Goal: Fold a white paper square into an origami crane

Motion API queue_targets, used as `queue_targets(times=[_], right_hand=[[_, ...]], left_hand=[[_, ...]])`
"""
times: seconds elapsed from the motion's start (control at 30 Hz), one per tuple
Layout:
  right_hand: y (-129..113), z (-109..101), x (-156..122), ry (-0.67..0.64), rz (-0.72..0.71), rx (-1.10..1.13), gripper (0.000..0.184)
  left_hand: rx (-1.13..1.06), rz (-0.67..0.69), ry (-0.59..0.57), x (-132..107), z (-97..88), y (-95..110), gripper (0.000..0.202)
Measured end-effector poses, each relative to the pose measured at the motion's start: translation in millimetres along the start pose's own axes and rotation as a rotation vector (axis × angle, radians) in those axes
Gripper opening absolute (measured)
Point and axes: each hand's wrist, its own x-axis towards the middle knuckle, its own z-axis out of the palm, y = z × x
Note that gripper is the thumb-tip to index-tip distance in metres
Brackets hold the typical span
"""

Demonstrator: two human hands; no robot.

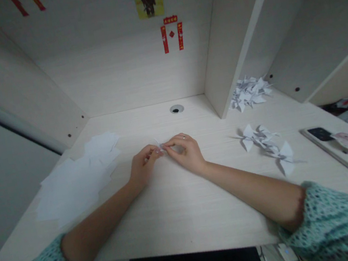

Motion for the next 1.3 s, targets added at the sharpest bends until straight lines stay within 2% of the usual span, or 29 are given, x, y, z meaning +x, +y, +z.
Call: queue_targets(times=[0.17,0.4,0.5,0.7,0.9,1.0,1.1,1.3], right_hand=[[9,4,1,0.052,0.162,0.027,0.016],[10,3,3,-0.112,0.174,-0.065,0.023],[7,2,4,-0.176,0.163,-0.162,0.031],[5,1,6,-0.328,0.029,-0.240,0.039],[2,0,3,-0.352,-0.025,-0.286,0.034],[0,-1,2,-0.347,-0.014,-0.262,0.034],[-1,-1,2,-0.343,0.051,-0.137,0.038],[6,3,3,-0.333,0.261,0.294,0.047]], left_hand=[[0.004,-0.011,0.014,1,-0.2,-4,0.028],[0.353,0.127,-0.003,3,0.2,-6,0.027],[0.389,0.161,-0.005,2,0.3,-4,0.027],[0.159,0.029,-0.002,2,0.2,-3,0.025],[0.224,0.050,-0.052,0,-0.3,3,0.035],[0.136,0.029,-0.089,0,1.3,2,0.040],[-0.063,0.003,-0.095,3,3.7,-5,0.041],[-0.411,-0.082,-0.134,11,2.5,-14,0.038]])
